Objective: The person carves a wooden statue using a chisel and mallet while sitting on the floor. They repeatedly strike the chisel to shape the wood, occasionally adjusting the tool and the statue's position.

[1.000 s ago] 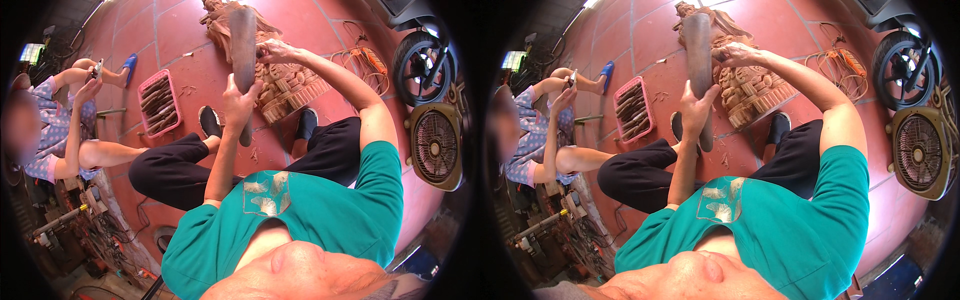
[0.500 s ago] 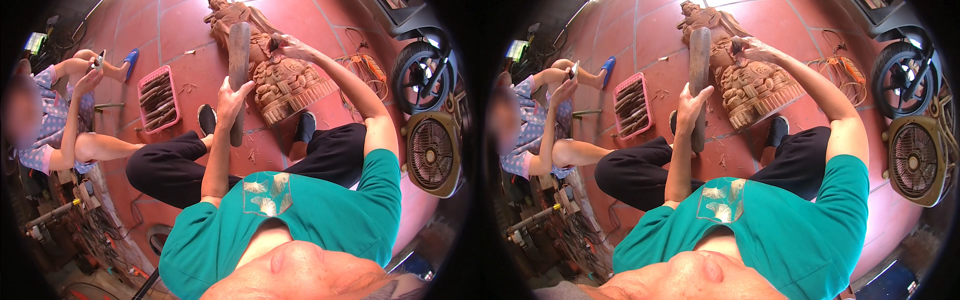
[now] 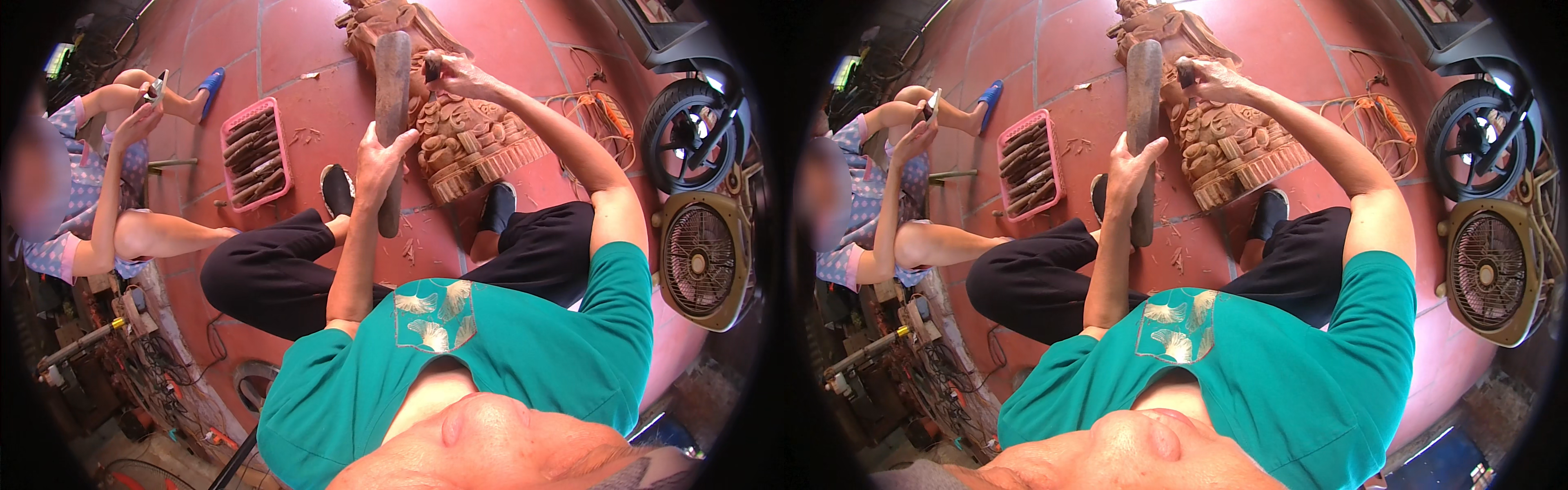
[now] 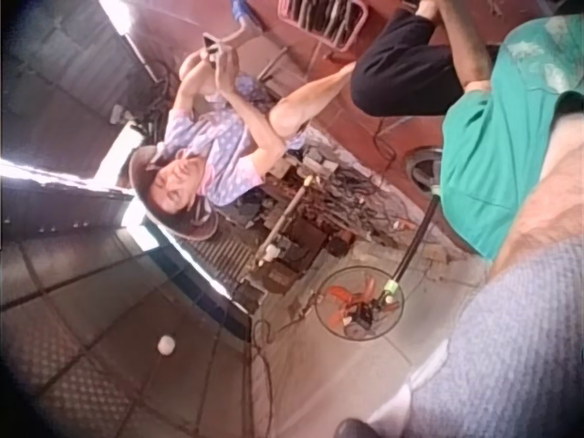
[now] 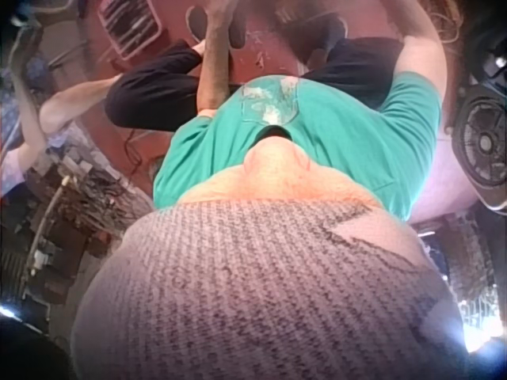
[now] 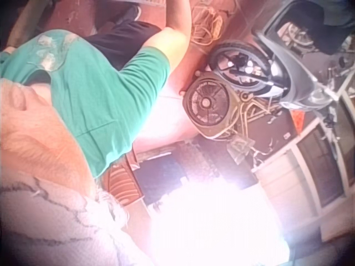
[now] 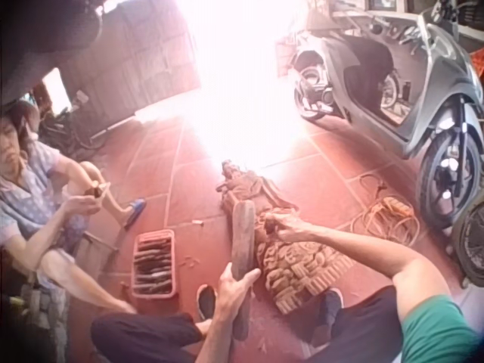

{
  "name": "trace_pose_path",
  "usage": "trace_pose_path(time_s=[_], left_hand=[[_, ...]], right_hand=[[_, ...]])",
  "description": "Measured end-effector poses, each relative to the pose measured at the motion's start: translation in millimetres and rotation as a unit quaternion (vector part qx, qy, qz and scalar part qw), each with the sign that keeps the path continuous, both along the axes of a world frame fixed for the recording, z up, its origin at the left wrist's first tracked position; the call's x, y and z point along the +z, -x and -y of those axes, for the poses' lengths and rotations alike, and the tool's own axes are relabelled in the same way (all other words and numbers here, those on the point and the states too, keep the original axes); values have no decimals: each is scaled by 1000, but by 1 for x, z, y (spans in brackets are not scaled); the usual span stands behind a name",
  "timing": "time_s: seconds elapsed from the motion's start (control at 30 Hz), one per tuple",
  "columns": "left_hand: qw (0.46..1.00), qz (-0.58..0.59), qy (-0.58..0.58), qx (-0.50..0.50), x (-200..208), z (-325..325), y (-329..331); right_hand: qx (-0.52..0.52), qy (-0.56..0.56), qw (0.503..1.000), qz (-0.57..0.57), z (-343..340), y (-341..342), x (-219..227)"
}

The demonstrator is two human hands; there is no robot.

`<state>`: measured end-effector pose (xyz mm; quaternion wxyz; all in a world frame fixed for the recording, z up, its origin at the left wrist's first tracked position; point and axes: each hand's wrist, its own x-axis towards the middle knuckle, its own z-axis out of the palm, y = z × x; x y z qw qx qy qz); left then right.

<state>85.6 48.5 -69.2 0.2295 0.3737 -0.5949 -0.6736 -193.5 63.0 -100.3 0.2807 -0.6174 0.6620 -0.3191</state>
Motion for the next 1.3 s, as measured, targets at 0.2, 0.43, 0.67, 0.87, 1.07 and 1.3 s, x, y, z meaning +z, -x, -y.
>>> trace_pose_path(time_s=[0.2, 0.43, 0.67, 0.87, 1.07, 1.3], left_hand=[[1000, 6, 4, 8, -4, 4, -2], [1000, 16, 20, 9, -9, 9, -7], [1000, 17, 6, 10, 1, 6, -6], [1000, 3, 24, 10, -10, 10, -5], [1000, 9, 20, 20, -6, 12, -8], [999, -3, 21, 29, 2, 7, -10]], right_hand=[[26, 17, 999, -41, 10, -3, -2], [27, -12, 997, -70, 11, -15, 17], [49, -51, 997, -16, 21, -11, -4], [68, 3, 996, -50, 20, -9, -16], [101, -5, 990, -94, 23, -12, -13], [145, -6, 979, -142, 26, -27, -2]])
